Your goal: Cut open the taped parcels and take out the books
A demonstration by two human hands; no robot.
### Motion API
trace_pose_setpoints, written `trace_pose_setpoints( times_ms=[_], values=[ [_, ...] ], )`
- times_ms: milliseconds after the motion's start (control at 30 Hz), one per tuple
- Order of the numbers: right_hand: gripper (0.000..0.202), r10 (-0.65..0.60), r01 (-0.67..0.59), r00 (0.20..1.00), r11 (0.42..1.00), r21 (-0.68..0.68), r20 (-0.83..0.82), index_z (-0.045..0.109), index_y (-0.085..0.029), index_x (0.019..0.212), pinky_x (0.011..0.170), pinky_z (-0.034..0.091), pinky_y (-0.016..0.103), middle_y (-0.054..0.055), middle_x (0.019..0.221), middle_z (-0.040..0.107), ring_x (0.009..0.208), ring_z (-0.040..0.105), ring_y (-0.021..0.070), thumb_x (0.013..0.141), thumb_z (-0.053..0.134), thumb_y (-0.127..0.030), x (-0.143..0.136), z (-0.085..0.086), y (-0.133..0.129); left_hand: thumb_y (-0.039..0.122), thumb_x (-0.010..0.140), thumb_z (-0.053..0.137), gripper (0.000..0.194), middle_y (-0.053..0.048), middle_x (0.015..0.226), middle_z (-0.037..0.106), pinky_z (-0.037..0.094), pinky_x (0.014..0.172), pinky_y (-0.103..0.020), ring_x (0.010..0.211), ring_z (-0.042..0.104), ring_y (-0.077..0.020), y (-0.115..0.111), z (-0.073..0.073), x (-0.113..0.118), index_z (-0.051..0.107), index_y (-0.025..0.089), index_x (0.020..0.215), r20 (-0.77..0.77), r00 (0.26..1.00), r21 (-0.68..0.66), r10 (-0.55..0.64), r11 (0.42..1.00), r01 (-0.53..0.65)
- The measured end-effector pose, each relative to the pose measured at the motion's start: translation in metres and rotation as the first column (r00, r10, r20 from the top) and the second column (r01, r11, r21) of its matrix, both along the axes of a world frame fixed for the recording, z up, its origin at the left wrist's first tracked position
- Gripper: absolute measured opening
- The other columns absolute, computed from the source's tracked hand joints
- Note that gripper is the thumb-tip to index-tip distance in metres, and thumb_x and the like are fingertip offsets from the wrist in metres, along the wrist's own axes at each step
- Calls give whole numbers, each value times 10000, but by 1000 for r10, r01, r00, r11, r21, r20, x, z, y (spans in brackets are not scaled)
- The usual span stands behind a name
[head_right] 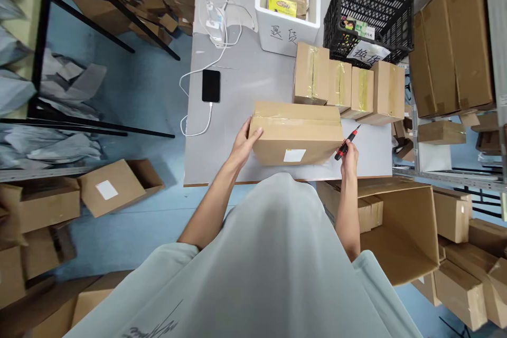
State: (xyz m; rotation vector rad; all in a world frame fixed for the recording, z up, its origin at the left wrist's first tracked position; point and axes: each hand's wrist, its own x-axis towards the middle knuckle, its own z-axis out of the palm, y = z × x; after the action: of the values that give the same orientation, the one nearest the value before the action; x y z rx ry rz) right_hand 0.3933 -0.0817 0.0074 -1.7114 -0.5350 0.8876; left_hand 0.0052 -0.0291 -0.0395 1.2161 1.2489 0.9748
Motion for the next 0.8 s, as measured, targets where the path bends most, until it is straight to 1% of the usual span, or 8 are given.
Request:
trace_pose_setpoints(
  times_ms=[167, 333, 433, 500, 567, 667, 733, 800],
  values=[
    [505, 40, -37, 999, 997, -65, 35, 527, -277, 846, 733, 646, 257, -31, 821, 624, 773, 668, 144, 862, 791, -708, -2, -10, -12, 846, 1004, 718, 1126, -133, 1922, 358, 393, 1444, -580, 1761, 408, -402, -20, -7, 3, 238, 330, 1883, 101, 994, 38, -50, 998, 46],
    [381, 19, -18, 1000, 993, -117, 10, 581, -263, 861, 652, 594, 219, -20, 840, 655, 760, 651, 133, 848, 795, -577, -7, -21, -21, 888, 936, 766, 1257, -195, 1948, 255, 345, 1461, -580, 1795, 324, -411, -47, -27, 1, 228, 253, 1879, 169, 985, 0, -25, 1000, 25],
    [302, 26, -2, 992, 982, -186, 127, 603, -261, 922, 642, 590, 229, -28, 799, 655, 747, 679, 149, 861, 785, -494, 0, -17, -16, 894, 927, 771, 1272, -195, 1947, 257, 339, 1467, -560, 1797, 322, -402, -60, -33, 2, 222, 253, 1879, 166, 986, -10, -11, 1000, 13],
    [316, 26, 21, 960, 987, -161, 279, 603, -263, 1028, 734, 646, 277, -18, 845, 703, 809, 750, 179, 858, 794, -448, 9, -8, -7, 887, 938, 767, 1247, -186, 1947, 267, 329, 1474, -542, 1800, 322, -388, -66, -34, 1, 236, 260, 1877, 148, 989, 5, -12, 1000, 12],
    [383, 42, -11, 885, 998, -69, 464, 589, -260, 1148, 887, 686, 360, 13, 961, 762, 904, 806, 211, 876, 786, -445, 15, 8, 4, 874, 954, 763, 1201, -180, 1943, 282, 312, 1482, -535, 1805, 310, -380, -68, -31, -2, 278, 261, 1865, 115, 993, 24, -5, 1000, 2],
    [473, 166, -200, 699, 979, -33, 696, 597, -243, 1324, 1054, 672, 482, 72, 1132, 795, 1033, 829, 257, 943, 748, -480, 4, 37, 19, 857, 1008, 708, 1052, -168, 1914, 366, 289, 1488, -559, 1799, 329, -376, -67, -23, -9, 389, 272, 1822, 54, 998, 26, 13, 1000, -15],
    [548, 324, -371, 547, 920, -124, 771, 592, -236, 1478, 1086, 660, 522, 104, 1224, 799, 1115, 820, 286, 1000, 707, -478, -19, 56, 26, 842, 1055, 649, 946, -162, 1882, 432, 306, 1479, -578, 1780, 375, -372, -64, -18, -15, 446, 281, 1790, 34, 999, 23, 27, 999, -28],
    [604, 496, -538, 350, 801, -263, 795, 573, -244, 1602, 1071, 660, 521, 129, 1301, 795, 1173, 801, 311, 1044, 662, -456, -50, 73, 31, 833, 1073, 623, 900, -159, 1866, 457, 331, 1467, -587, 1769, 396, -371, -59, -13, -20, 472, 286, 1771, 24, 999, 40, 33, 999, -34]
  ],
)
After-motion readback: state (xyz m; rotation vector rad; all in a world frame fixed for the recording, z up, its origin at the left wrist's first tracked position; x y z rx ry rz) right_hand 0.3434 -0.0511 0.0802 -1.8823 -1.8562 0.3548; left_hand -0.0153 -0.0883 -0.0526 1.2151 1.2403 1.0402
